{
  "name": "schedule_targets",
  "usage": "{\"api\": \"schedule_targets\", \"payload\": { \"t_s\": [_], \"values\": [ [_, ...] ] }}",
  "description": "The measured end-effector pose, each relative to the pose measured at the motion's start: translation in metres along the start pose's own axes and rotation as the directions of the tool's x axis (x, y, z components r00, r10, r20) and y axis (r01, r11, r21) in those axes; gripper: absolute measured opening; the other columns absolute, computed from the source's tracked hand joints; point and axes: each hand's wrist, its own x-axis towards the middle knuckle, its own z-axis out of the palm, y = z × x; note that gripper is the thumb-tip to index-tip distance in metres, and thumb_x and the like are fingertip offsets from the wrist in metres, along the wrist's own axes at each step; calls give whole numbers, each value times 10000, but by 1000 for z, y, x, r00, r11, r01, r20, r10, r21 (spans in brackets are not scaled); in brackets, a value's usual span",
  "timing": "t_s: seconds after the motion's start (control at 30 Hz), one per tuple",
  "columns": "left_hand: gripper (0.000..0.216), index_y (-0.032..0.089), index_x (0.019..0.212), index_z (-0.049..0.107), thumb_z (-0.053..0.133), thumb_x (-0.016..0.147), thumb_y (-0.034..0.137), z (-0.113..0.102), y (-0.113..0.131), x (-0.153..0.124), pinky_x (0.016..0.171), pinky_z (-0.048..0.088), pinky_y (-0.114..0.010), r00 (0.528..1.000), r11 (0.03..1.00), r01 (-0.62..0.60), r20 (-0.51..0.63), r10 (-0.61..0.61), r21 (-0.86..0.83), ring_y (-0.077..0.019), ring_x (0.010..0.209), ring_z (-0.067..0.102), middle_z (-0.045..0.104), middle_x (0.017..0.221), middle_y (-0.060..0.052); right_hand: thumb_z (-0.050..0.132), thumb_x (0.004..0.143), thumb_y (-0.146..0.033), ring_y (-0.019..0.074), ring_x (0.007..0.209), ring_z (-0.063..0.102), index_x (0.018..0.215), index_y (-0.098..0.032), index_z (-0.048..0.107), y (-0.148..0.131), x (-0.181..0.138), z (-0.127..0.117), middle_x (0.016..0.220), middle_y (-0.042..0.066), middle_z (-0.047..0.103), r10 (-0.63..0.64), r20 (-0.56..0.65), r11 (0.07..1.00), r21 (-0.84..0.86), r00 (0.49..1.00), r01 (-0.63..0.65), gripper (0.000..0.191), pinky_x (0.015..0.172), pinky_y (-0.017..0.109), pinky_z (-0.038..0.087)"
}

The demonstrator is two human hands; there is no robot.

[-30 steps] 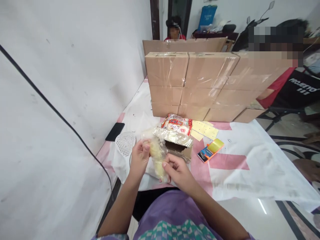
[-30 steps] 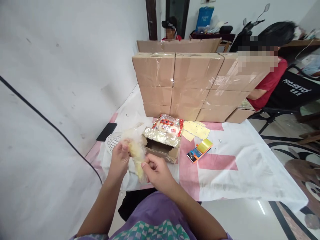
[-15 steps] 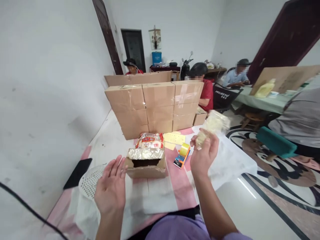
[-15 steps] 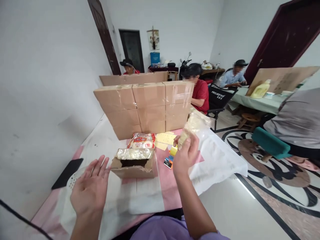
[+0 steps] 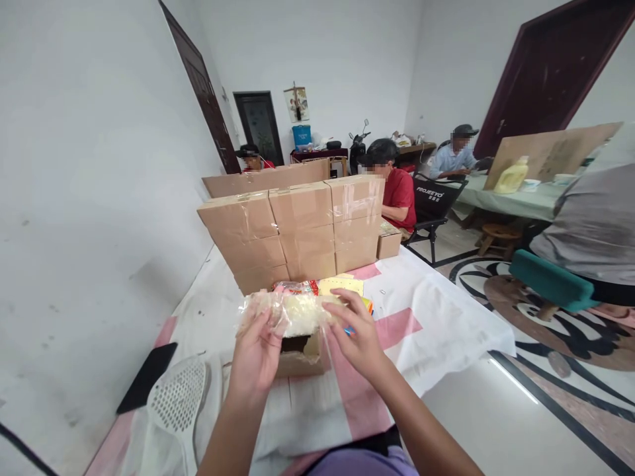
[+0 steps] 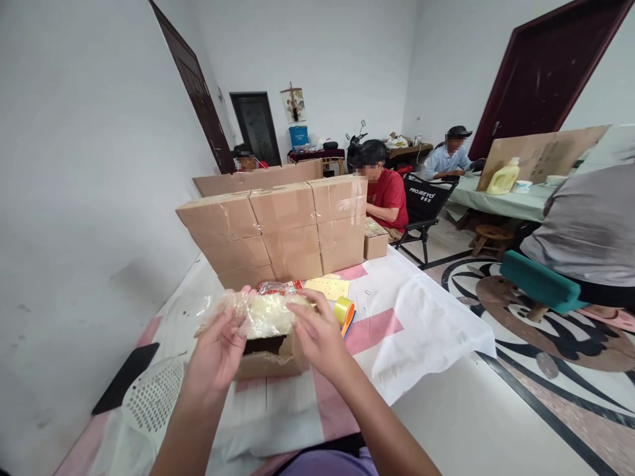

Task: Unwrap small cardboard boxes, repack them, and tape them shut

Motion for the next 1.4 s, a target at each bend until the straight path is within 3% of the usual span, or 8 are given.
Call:
{"api": "schedule_targets", "payload": {
  "t_s": [0.27,0.43,0.63,0.77,0.97,1.13,1.27,1.4],
  "values": [
    [296,225,1010,690,791,744,140,42,-26,26,811,569,-219,995,997,61,75,-59,-35,-113,830,701,738,940,18,600,942,-246,250,1424,398,1505,-324,391,5,3,-5,1529,76,432,170,174,979,87,970,-187,605,1189,468,329],
    [404,230,1037,677,860,678,267,42,-37,24,767,558,-252,985,982,62,145,-89,179,-173,907,695,722,1070,-36,865,699,-466,307,1390,435,1541,-297,298,3,2,-8,1552,116,398,268,289,875,326,919,-358,1029,1126,458,403],
    [650,236,1311,534,813,737,362,21,-19,20,945,506,-360,976,787,-214,155,151,579,-268,1217,583,581,1357,-117,550,966,-379,153,754,595,979,-206,630,13,18,4,853,30,634,435,73,839,330,898,-433,191,671,267,485],
    [696,307,1376,502,800,748,275,10,2,10,1048,430,-410,688,313,-593,265,676,742,-282,1317,473,495,1437,-74,526,970,-317,145,757,576,966,-208,562,15,24,9,861,16,589,405,19,873,288,914,-393,116,659,255,460],
    [478,315,1201,700,806,743,228,-3,5,5,1058,426,-448,689,182,-703,594,416,688,-304,1118,625,710,1200,-48,497,952,-207,162,794,574,1040,-229,511,8,23,18,908,23,588,255,42,959,118,966,-258,92,708,280,464],
    [622,363,1257,654,787,728,66,-21,-3,-2,972,511,-365,441,43,-846,651,618,532,-246,1041,678,730,1148,-14,572,923,-256,154,690,544,1044,-229,501,12,25,26,764,-24,538,404,-157,914,17,901,-406,143,634,265,434],
    [641,327,1442,511,691,848,167,-23,-16,1,1095,440,-421,543,1,-831,812,216,556,-299,1318,544,568,1450,-61,673,859,-281,154,636,539,1101,-218,586,10,27,28,720,-32,592,435,-92,897,-39,895,-440,265,610,272,423],
    [640,331,1482,457,651,885,203,-22,-17,12,1204,293,-481,675,147,-733,684,276,664,-300,1430,416,448,1552,-49,618,921,-270,175,814,644,1059,-230,660,-4,19,22,975,27,717,358,75,933,-9,931,-359,150,688,276,479]
  ]
}}
